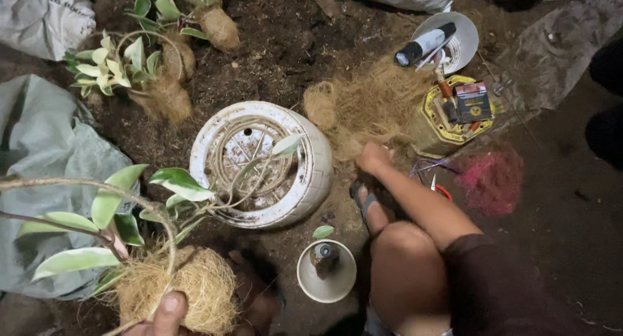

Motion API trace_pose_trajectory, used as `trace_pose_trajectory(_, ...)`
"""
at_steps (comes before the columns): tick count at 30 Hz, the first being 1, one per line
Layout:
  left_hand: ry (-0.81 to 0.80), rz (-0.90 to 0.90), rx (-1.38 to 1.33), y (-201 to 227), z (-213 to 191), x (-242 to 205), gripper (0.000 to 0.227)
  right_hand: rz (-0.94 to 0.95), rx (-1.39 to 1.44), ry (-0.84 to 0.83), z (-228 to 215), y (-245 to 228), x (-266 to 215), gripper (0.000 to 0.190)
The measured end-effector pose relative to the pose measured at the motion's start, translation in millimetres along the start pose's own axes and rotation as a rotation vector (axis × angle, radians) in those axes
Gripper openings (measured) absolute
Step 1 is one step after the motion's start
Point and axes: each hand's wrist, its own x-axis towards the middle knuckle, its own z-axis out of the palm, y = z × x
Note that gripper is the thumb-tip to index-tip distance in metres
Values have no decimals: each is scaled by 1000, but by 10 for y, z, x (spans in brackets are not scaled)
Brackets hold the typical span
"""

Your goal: The person assembles a hanging planter by wrapping a plant's root ball with coconut coir and securing it to a circular wire frame. They repeatedly add and adjust the coir material to cover the roots and attach the plant to the frame.

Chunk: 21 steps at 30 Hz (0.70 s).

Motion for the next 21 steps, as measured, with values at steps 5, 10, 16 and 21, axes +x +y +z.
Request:
trace_pose_trajectory(5, 131, 189, -523, 305, 398, -238, 89, -99, 370, 12, -368, 174, 136, 53)
trace_pose_trajectory(10, 139, 214, -638, 693, 587, -364, 93, -443, 527, 55, -1445, 223, -404, 33)
trace_pose_trajectory(16, 67, 262, -631, 769, 597, -333, 79, -459, 754, 272, -2339, 148, -977, 34)
trace_pose_trajectory(21, 107, 298, -623, 674, 580, -308, 74, -740, 984, 401, -2242, 268, -533, 27)
